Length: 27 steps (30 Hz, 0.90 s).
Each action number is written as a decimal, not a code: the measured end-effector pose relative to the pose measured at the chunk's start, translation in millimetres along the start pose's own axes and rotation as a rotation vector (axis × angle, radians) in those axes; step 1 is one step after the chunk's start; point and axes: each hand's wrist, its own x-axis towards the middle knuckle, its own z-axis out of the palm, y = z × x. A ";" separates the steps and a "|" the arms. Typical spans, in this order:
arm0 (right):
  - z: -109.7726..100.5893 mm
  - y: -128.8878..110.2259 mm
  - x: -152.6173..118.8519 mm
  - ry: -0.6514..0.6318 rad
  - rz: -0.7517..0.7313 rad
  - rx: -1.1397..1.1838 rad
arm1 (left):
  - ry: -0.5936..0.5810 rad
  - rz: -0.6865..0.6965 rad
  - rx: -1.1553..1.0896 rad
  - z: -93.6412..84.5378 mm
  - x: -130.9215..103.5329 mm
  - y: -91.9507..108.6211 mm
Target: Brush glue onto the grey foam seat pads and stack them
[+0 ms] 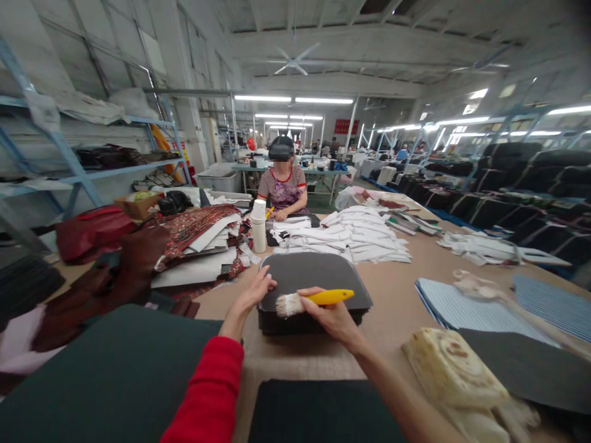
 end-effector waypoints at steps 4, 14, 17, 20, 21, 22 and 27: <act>32.3 9.1 19.8 -0.216 0.020 0.052 | -0.048 0.011 0.045 0.4 -2.7 -0.4; -149.1 34.5 -27.9 0.152 0.121 -0.286 | -0.064 0.063 0.423 24.4 -2.4 6.4; -198.3 33.2 -49.5 0.324 0.182 -0.360 | -0.064 0.149 0.543 55.2 -11.3 15.4; -213.8 25.9 -66.0 0.439 0.209 -0.331 | -0.093 0.240 0.600 77.7 -12.7 20.0; -213.5 22.9 -70.1 0.455 0.213 -0.303 | -0.106 0.263 0.604 80.1 -11.1 20.1; -211.6 20.1 -73.7 0.458 0.209 -0.260 | -0.118 0.284 0.601 80.1 -8.8 19.6; -197.7 16.4 -80.4 0.280 0.181 -0.024 | -0.162 0.351 0.521 64.5 6.8 14.2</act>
